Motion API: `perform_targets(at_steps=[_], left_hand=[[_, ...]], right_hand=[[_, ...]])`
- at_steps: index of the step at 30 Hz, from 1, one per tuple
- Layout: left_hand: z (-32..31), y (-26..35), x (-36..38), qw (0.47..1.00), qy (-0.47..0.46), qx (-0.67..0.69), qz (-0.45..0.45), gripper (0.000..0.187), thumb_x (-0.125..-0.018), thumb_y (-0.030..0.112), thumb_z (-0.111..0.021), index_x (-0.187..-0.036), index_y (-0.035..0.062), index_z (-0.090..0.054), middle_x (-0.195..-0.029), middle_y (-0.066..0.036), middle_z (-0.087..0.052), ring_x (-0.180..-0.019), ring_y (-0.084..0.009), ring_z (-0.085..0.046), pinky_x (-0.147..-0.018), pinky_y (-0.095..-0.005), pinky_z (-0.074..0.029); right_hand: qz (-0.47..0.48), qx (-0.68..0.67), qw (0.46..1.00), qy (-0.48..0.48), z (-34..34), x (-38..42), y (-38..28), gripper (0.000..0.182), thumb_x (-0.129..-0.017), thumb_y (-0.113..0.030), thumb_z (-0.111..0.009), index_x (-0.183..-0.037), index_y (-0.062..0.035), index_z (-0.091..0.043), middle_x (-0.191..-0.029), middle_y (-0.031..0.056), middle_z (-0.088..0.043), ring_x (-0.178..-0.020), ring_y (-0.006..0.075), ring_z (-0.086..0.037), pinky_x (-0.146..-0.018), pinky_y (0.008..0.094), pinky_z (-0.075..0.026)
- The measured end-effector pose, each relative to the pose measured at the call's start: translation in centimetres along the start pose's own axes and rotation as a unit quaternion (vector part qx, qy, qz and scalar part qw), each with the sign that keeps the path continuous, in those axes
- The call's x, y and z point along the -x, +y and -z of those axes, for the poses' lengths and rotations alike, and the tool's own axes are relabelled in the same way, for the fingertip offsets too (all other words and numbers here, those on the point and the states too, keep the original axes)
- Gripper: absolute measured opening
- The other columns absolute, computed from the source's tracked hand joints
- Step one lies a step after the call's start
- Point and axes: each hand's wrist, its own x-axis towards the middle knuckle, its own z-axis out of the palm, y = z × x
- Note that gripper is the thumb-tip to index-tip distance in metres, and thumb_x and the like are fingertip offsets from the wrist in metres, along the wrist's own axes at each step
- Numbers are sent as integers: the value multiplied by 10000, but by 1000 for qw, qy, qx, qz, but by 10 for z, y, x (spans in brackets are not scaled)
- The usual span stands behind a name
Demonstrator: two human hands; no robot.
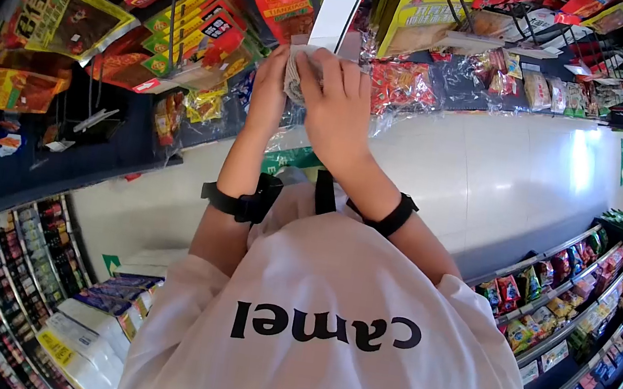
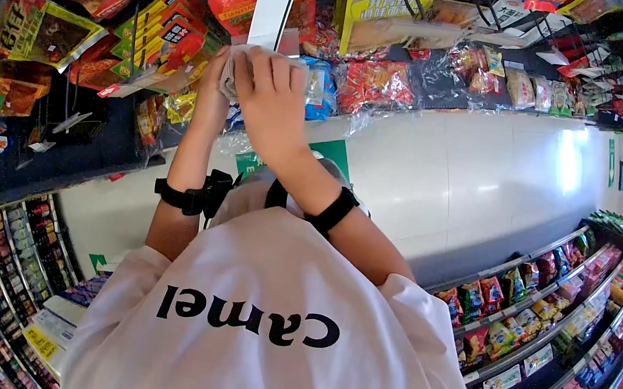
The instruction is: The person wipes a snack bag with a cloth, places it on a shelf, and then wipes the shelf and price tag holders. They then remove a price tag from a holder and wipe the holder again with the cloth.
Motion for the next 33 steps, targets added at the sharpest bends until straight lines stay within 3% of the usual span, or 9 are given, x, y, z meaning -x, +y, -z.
perform_targets(at_steps=[2, 8, 15, 17, 20, 24, 26, 30, 33], left_hand=[[1, 6, -1, 997, -43, 7, 70, 324, -968, 287, -428, -1039, 0, -561, -985, -66, -617, -919, -132, -596, -817, -251, -448], [-3, 7, -3, 982, -142, 82, 91, 312, -972, 305, -439, -1041, 20, -547, -961, -86, -643, -894, -186, -639, -820, -255, -464], [0, 2, 0, 994, -71, -64, 49, 336, -977, 335, -418, -1019, 40, -574, -973, -54, -641, -892, -128, -603, -801, -264, -444], [4, -7, -4, 990, -44, 101, 90, 337, -971, 339, -416, -1019, 51, -586, -990, -44, -632, -898, -109, -577, -799, -264, -426], [-4, 8, 3, 984, -44, 128, 118, 330, -957, 336, -433, -1016, 48, -583, -1009, -57, -629, -929, -127, -576, -827, -268, -419], [6, -6, -3, 985, -103, 80, 112, 305, -966, 331, -398, -1024, 63, -532, -1079, -115, -625, -1061, -207, -572, -948, -345, -403], [5, -3, -4, 984, -128, 72, 102, 300, -974, 321, -375, -999, 60, -522, -1057, -147, -636, -1044, -215, -586, -942, -343, -413], [2, 3, -1, 987, -132, 37, 85, 332, -992, 305, -321, -982, 29, -506, -1040, -231, -642, -1010, -231, -618, -926, -340, -439], [7, -5, -1, 983, -165, 9, 74, 436, -995, 376, -309, -1026, 3, -532, -1060, -189, -651, -1016, -225, -621, -917, -324, -440]], right_hand=[[-4, -6, 1000, -1, 4, 1, 9, 386, -724, -115, -544, -1101, -49, -596, -1101, 97, -510, -989, 276, -485, -804, 407, -397], [-80, 11, 997, -12, 24, 7, 39, 498, -626, -22, -609, -1122, -49, -592, -1107, 87, -510, -991, 290, -467, -806, 405, -394], [-32, -11, 999, 0, 5, 1, 9, 452, -682, -38, -550, -1130, -70, -607, -1110, 79, -512, -949, 277, -478, -788, 388, -395], [-12, -29, 999, 7, 3, -1, 4, 442, -701, -53, -546, -1139, -81, -604, -1108, 66, -511, -952, 264, -480, -781, 381, -395], [-15, -42, 999, 6, 5, 1, 14, 467, -676, -46, -571, -1140, -84, -604, -1118, 61, -510, -967, 267, -479, -797, 389, -400], [-40, -34, 999, -14, 13, 5, 34, 509, -628, -19, -597, -1134, -77, -607, -1125, 64, -509, -981, 279, -474, -818, 397, -406], [-61, -13, 998, -16, 18, 7, 47, 435, -688, -69, -582, -1123, -61, -604, -1138, 105, -501, -976, 291, -474, -816, 399, -400], [-109, 20, 993, -38, 27, 12, 66, 477, -625, -13, -615, -1100, -54, -611, -1129, 102, -507, -1007, 305, -466, -839, 415, -399], [-127, -21, 991, -40, 22, 27, 89, 419, -597, 17, -626, -1014, -22, -615, -1112, 122, -514, -1005, 339, -464, -850, 445, -403]])
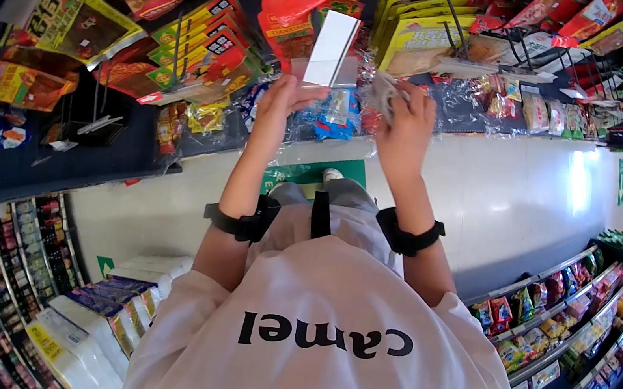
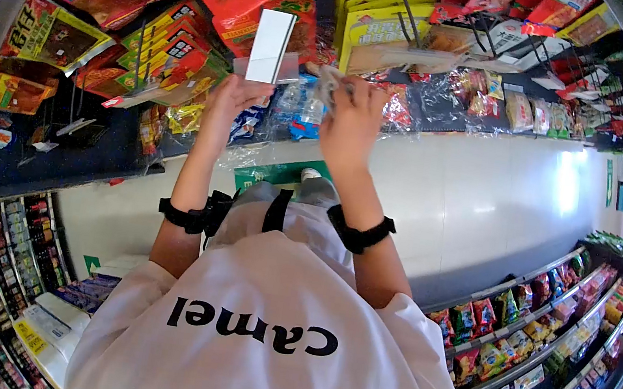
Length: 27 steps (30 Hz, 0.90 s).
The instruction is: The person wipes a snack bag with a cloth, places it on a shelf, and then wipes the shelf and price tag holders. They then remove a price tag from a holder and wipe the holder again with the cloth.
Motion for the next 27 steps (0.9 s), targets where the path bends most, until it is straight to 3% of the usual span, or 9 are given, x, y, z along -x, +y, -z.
perform_targets(at_steps=[5, 9, 15, 16, 17, 20, 22, 25, 27], left_hand=[[3, 2, 12, 998, -30, -32, 53, 546, -995, 454, -263, -1047, 3, -567, -1072, -128, -661, -1036, -193, -613, -915, -309, -432], [21, -4, 21, 989, -68, -121, 53, 497, -995, 448, -292, -1132, 40, -541, -1142, -134, -632, -1060, -189, -593, -933, -308, -420], [65, -10, 34, 983, -137, -103, 63, 409, -993, 379, -371, -1131, 32, -536, -1154, -115, -617, -1062, -195, -584, -914, -322, -429], [74, -8, 37, 982, -146, -107, 62, 403, -993, 373, -374, -1131, 30, -535, -1147, -114, -618, -1063, -197, -583, -917, -323, -429], [85, -7, 40, 980, -154, -110, 62, 397, -993, 367, -378, -1131, 29, -533, -1139, -112, -618, -1063, -199, -583, -919, -324, -429], [134, -5, 55, 968, -190, -136, 88, 384, -993, 354, -383, -1144, 34, -533, -1141, -108, -616, -1060, -189, -582, -919, -322, -429], [169, 0, 68, 962, -203, -118, 138, 378, -989, 299, -424, -1149, -29, -522, -1087, -138, -613, -1019, -212, -584, -913, -304, -433], [229, 8, 85, 948, -186, -168, 194, 416, -975, 348, -443, -1178, -8, -516, -1095, -136, -611, -1034, -201, -580, -913, -300, -430], [276, 2, 93, 942, -176, -172, 229, 481, -953, 395, -470, -1259, 24, -471, -1103, -119, -611, -1057, -184, -573, -896, -299, -433]], right_hand=[[-35, -6, 999, -5, -1, 12, 23, 354, -590, 20, -647, -940, -3, -604, -1098, 130, -532, -991, 354, -475, -850, 449, -410], [-54, -18, 998, -9, -5, 18, 22, 343, -600, 25, -643, -938, 14, -593, -1069, 126, -551, -973, 347, -490, -854, 433, -414], [-66, -4, 998, 2, -18, 28, -15, 338, -602, 34, -616, -939, 22, -591, -1091, 140, -549, -971, 370, -485, -868, 440, -417], [-83, -28, 996, -24, -18, 30, -26, 472, -613, 37, -602, -1084, 10, -575, -1134, 168, -520, -1029, 393, -469, -915, 448, -396], [-87, -29, 996, -21, -20, 29, -40, 472, -613, 37, -602, -1084, 10, -575, -1134, 168, -520, -1029, 393, -469, -915, 448, -396], [-40, -82, 988, 122, -31, 21, -88, 770, -627, 51, -564, -1368, -58, -388, -1254, 213, -426, -1156, 414, -415, -1002, 468, -324], [-41, -62, 987, 141, -46, 19, -112, 771, -637, 74, -549, -1376, -67, -381, -1292, 220, -413, -1182, 406, -408, -1008, 449, -324], [-51, -32, 984, 167, -74, 15, -124, 778, -625, 78, -538, -1371, -73, -378, -1310, 195, -426, -1172, 411, -415, -1014, 476, -311], [-51, 8, 992, 113, -84, 20, -125, 762, -626, 81, -538, -1359, -65, -389, -1328, 188, -433, -1188, 404, -420, -1017, 474, -312]])
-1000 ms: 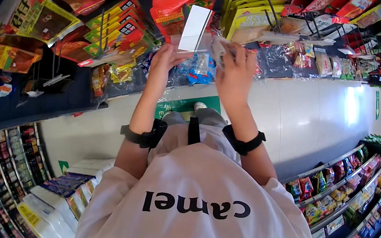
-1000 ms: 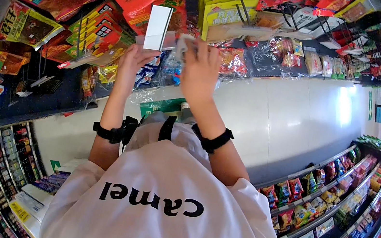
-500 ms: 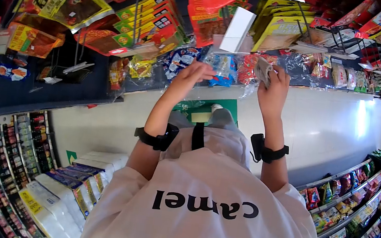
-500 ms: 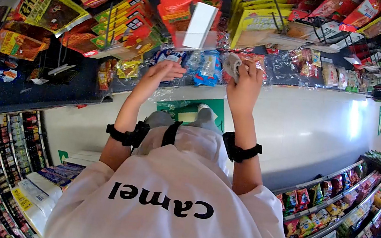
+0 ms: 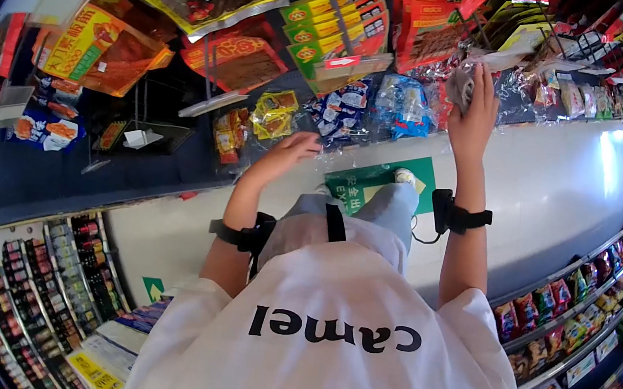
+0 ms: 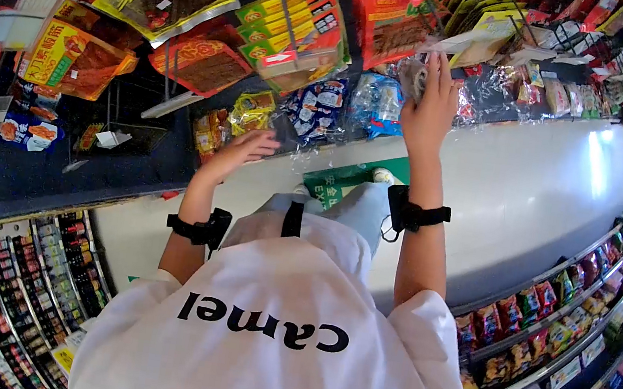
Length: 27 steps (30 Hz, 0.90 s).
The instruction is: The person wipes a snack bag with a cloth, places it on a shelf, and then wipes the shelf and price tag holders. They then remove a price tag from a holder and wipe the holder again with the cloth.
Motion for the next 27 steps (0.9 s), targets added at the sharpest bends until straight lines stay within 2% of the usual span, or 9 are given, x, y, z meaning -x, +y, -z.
perform_targets(at_steps=[3, 6, 8, 9, 10, 12, 16, 24, 27], left_hand=[[45, -23, 19, 994, 86, -18, 67, 590, -944, 458, -423, -1361, 44, -374, -1248, -130, -554, -1121, -206, -555, -960, -355, -405], [74, -32, 30, 980, 188, 23, 60, 662, -921, 406, -510, -1424, 53, -262, -1322, -133, -485, -1158, -222, -531, -963, -353, -403], [80, -31, 33, 915, 355, 149, -122, 615, -894, 182, -588, -1407, 56, -274, -1296, -123, -482, -1185, -192, -489, -913, -297, -415], [82, -20, 35, 891, 376, 173, -186, 609, -874, 67, -577, -1402, 62, -272, -1340, -127, -432, -1195, -177, -467, -948, -295, -394], [84, -19, 35, 889, 380, 174, -186, 609, -874, 67, -577, -1402, 62, -272, -1340, -127, -432, -1195, -177, -467, -948, -295, -394], [88, -16, 33, 822, 421, 154, -352, 561, -873, 28, -552, -1375, 45, -301, -1347, -128, -423, -1141, -165, -487, -971, -291, -378], [85, -16, 35, 815, 448, 183, -318, 330, -920, 113, -530, -1224, -9, -485, -1257, -122, -517, -1089, -166, -527, -945, -300, -400], [86, -20, 52, 811, 433, 237, -315, 333, -958, 262, -484, -1083, -33, -571, -1089, -103, -610, -1016, -151, -571, -918, -285, -417], [100, -26, 52, 822, 414, 227, -317, 339, -961, 267, -472, -1064, -37, -581, -1052, -90, -625, -1025, -156, -572, -923, -286, -415]], right_hand=[[-27, -2, 999, 23, 5, 19, -11, 729, -640, 75, -549, -1342, -66, -412, -1319, 175, -454, -1194, 399, -423, -1017, 465, -316], [-51, 3, 998, 36, 17, 44, -30, 706, -639, 86, -556, -1317, -71, -440, -1266, 174, -490, -1158, 394, -435, -1000, 446, -333], [-85, -10, 996, -11, 18, 63, -34, 684, -632, 100, -551, -1289, -67, -461, -1240, 174, -501, -1123, 391, -446, -974, 434, -357], [-123, -32, 991, -44, 21, 67, -44, 659, -629, 108, -539, -1262, -65, -478, -1217, 171, -515, -1099, 388, -460, -948, 432, -377], [-120, -34, 991, -46, 20, 70, -49, 659, -629, 108, -539, -1262, -65, -478, -1217, 171, -515, -1099, 388, -460, -948, 432, -377], [-51, -78, 994, -62, 17, 72, -56, 639, -618, 108, -532, -1235, -55, -493, -1180, 166, -534, -1053, 386, -474, -917, 436, -393], [-30, -113, 985, -124, 17, 67, -77, 604, -591, 116, -528, -1175, -37, -520, -1137, 157, -546, -984, 384, -480, -877, 428, -408], [-43, -186, 968, -165, 22, 69, -138, 579, -576, 88, -614, -1132, -13, -487, -1100, 151, -551, -962, 369, -489, -855, 420, -417], [8, -211, 967, -143, 13, 67, -166, 583, -575, 71, -625, -1139, -20, -512, -1116, 141, -562, -968, 354, -496, -863, 402, -421]])
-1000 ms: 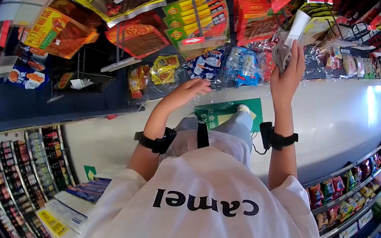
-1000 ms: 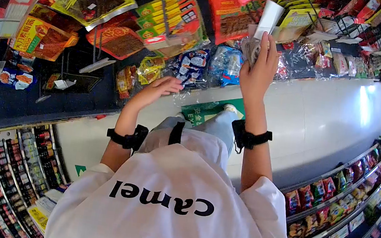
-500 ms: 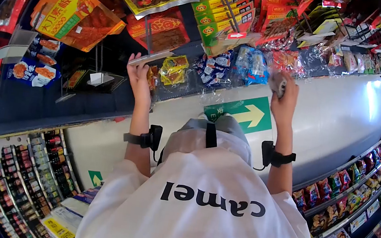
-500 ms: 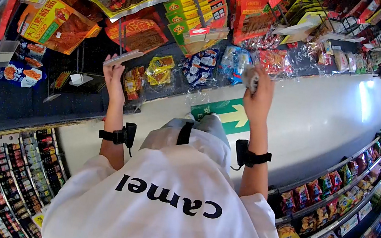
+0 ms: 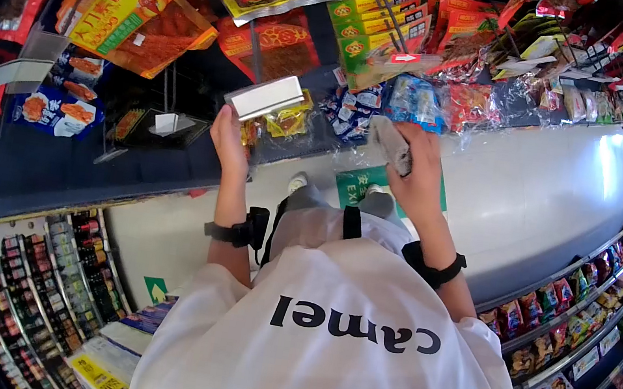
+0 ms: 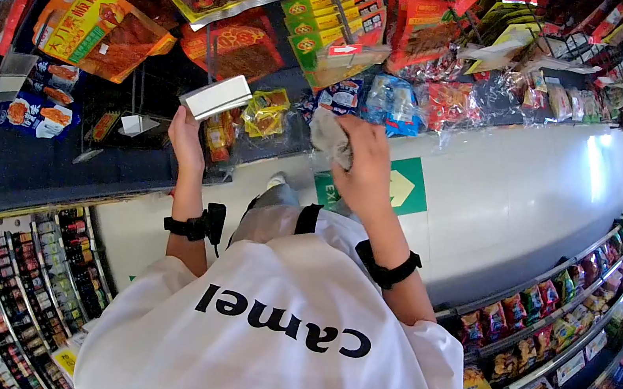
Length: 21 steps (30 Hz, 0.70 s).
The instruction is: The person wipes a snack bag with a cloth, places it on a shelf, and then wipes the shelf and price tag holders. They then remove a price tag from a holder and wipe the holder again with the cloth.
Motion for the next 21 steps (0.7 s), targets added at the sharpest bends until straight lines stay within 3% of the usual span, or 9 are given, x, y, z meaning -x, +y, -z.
perform_targets(at_steps=[3, 6, 10, 15, 18, 21], left_hand=[[4, 11, -6, 999, -47, 14, -13, 335, -951, 259, -491, -1037, -47, -597, -1004, -61, -630, -983, -130, -568, -881, -260, -416], [19, 25, -19, 986, -144, -76, 40, 319, -923, 249, -526, -983, -45, -635, -887, -20, -619, -836, -81, -536, -766, -221, -403], [41, 26, -41, 955, -258, -50, 136, 301, -923, 145, -455, -1103, -23, -627, -884, -26, -641, -782, -88, -575, -702, -208, -439], [49, 23, -60, 920, -369, -49, 124, 290, -934, 94, -423, -1114, -33, -612, -950, -46, -646, -839, -84, -586, -748, -225, -448], [44, 29, -64, 889, -439, -115, 57, 278, -973, 186, -460, -1015, -49, -603, -865, -4, -612, -779, -50, -528, -696, -200, -405], [36, 36, -55, 905, -407, -113, 56, 293, -983, 226, -461, -917, -27, -593, -778, 31, -553, -715, -34, -478, -646, -204, -379]], right_hand=[[27, -8, 1000, -1, -25, -16, -36, 604, -561, 44, -637, -1152, -33, -543, -1145, 117, -574, -975, 326, -505, -871, 392, -423], [130, 44, 991, 8, -64, -37, -79, 557, -610, -6, -620, -1163, -59, -568, -1156, 83, -575, -989, 280, -509, -864, 386, -420], [216, 153, 964, 17, -135, -51, -114, 503, -690, -99, -565, -1193, -100, -587, -1231, 16, -547, -1029, 254, -472, -890, 378, -403], [187, 216, 957, 52, -176, -39, -103, 453, -714, -144, -554, -1163, -117, -610, -1232, -14, -544, -1028, 227, -476, -881, 377, -386], [141, 259, 952, 79, -172, -31, -97, 448, -699, -103, -559, -1143, -112, -620, -1211, -15, -572, -1015, 229, -492, -874, 381, -372], [77, 286, 948, 119, -157, -34, -88, 433, -696, -86, -563, -1125, -103, -623, -1208, -13, -575, -1010, 234, -501, -880, 395, -366]])
